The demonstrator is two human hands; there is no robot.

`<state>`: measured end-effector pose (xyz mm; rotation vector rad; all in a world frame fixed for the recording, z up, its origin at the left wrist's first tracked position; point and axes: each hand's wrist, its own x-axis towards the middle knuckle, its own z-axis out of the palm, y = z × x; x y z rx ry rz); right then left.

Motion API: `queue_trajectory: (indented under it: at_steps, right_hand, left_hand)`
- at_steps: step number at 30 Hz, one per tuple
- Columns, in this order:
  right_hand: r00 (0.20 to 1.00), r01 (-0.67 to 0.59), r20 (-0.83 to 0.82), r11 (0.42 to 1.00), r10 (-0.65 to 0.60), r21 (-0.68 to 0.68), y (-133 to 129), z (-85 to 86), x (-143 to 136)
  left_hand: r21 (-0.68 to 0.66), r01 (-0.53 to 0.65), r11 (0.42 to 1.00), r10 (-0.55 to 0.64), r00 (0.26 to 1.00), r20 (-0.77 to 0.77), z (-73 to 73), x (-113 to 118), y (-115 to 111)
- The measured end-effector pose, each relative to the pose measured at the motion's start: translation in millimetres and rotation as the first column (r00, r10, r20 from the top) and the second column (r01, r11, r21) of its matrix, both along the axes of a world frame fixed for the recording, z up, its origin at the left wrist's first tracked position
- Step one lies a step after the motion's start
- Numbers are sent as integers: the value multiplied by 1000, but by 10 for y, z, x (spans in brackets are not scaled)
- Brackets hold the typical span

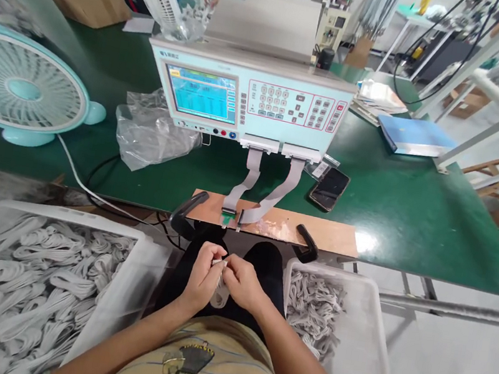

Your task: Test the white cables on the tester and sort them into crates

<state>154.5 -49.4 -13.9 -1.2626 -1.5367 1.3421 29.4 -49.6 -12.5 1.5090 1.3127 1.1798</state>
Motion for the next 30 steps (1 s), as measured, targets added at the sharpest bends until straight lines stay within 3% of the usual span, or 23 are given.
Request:
queue_trajectory:
  at_steps: [2, 6, 9, 12, 16, 21, 23, 26, 30]
  right_hand:
    - [996, 88, 16, 995, -89, 35, 66, -28, 3]
    - [969, 248, -21, 966, -247, 72, 214, -126, 11]
    - [951, 306, -64, 951, -303, 43, 306, -192, -12]
    - [933, 350, -88, 937, -348, 0, 366, -234, -42]
    - [922, 374, -99, 927, -375, -31, 392, -256, -53]
    - [908, 389, -131, 917, -397, -82, 383, -238, -53]
    - [901, 390, -158, 914, -404, -113, 381, -218, -62]
    - [874, 398, -223, 900, -431, -179, 388, -170, -89]
    - [797, 405, -325, 849, -510, -340, 420, -108, -143]
  left_hand:
    - [-33, -10, 999, 11, 1000, 27, 11, -6, 28]
    - [-252, 60, 966, -11, 982, 191, -18, -69, 148]
    - [-413, 178, 893, 0, 918, 397, -55, -127, 242]
    - [-520, 308, 797, 79, 800, 594, -78, -167, 296]
    - [-546, 423, 723, 160, 667, 728, -114, -223, 322]
    - [-462, 548, 697, 139, 529, 837, -152, -333, 344]
    - [-464, 554, 691, 125, 541, 832, -152, -360, 348]
    - [-507, 478, 718, 107, 643, 758, -141, -362, 357]
    - [-449, 280, 849, -20, 865, 502, -114, -342, 413]
